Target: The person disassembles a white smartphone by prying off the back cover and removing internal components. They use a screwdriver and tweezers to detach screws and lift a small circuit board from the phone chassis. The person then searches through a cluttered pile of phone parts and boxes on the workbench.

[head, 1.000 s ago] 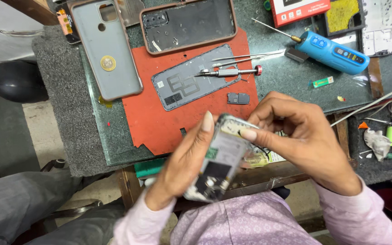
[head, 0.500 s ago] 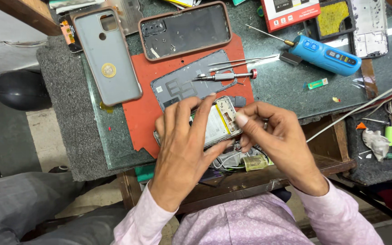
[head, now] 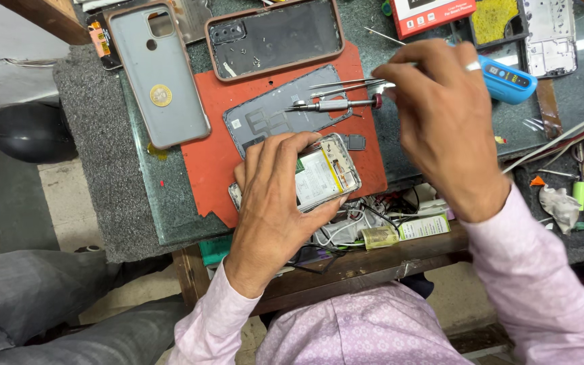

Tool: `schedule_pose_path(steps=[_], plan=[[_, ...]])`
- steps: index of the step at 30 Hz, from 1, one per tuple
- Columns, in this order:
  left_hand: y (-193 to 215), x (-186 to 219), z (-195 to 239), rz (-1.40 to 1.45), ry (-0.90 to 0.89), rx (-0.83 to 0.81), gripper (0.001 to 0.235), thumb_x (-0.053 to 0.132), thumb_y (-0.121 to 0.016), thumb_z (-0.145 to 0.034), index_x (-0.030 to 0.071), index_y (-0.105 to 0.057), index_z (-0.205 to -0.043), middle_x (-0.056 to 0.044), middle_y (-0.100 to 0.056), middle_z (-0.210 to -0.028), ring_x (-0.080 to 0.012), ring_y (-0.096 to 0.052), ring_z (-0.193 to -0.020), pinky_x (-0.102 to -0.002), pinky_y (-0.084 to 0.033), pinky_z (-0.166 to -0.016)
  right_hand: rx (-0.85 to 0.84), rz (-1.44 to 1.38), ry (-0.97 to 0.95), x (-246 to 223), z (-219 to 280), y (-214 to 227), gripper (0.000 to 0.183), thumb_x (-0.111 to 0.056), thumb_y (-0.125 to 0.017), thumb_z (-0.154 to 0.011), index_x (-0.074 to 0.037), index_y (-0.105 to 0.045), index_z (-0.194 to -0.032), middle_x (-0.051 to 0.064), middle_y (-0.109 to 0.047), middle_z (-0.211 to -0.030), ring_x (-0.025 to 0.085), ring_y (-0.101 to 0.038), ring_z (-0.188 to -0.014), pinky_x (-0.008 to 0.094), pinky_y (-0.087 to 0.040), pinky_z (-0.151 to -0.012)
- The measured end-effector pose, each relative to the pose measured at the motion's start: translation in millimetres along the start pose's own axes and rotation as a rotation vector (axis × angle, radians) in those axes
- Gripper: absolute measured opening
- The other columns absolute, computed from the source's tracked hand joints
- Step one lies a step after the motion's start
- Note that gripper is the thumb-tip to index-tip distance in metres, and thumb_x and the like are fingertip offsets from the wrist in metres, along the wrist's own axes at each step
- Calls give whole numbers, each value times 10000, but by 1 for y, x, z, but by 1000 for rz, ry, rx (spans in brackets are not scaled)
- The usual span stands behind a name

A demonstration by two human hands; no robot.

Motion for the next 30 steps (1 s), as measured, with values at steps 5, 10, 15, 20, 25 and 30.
schedule_pose_path(steps=[5,10,15,20,25,30], plan=[[-1,0,1,-13,-22,11,815,241,-929,-668,90,-528,-1362,-87,-569,-1276,-302,-499,-1215,-454,-367,-1021,-114,100,71,15,-13,-8,165,32,-717,-903,-36,-700,-1052,130,-625,-1125,364,-544,-1090,456,-459,-920],[-1,0,2,-8,-41,10,817,204,-922,-658,73,-523,-1359,-103,-559,-1285,-321,-499,-1238,-460,-377,-1056,-117,98,18,18,-15,8,91,5,-749,-984,19,-663,-1011,151,-644,-957,375,-598,-913,470,-463,-808],[3,0,3,15,-54,-4,796,179,-914,-682,65,-520,-1365,-101,-555,-1271,-309,-516,-1210,-442,-412,-1064,59,-463,-297,13,18,42,114,-1,-682,-1092,11,-610,-1180,117,-654,-1086,205,-657,-951,270,-518,-866],[5,3,1,-16,-104,-47,778,173,-913,-684,56,-512,-1341,-116,-544,-1261,-319,-518,-1196,-453,-416,-1041,81,-559,-382,3,58,62,134,-27,-719,-1075,17,-618,-1151,104,-694,-1075,145,-665,-944,239,-541,-904],[9,6,-1,-55,-142,-68,788,180,-921,-673,41,-498,-1323,-122,-544,-1266,-331,-520,-1186,-465,-417,-1009,-25,-381,-324,-11,56,38,97,21,-749,-943,41,-693,-1019,127,-719,-924,188,-683,-794,289,-526,-738],[10,7,-4,-88,-158,-60,786,182,-924,-671,5,-503,-1311,-143,-560,-1247,-334,-557,-1167,-459,-460,-1003,-10,-583,-450,-14,58,6,115,-31,-737,-1004,35,-669,-1069,76,-735,-946,124,-715,-853,249,-563,-784]])
Point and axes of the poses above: each hand's wrist, its own z-axis away from the middle knuckle, its own y-axis out of the back of the hand, x = y × z, the point moved 1 cm from there along -z, towards the middle knuckle
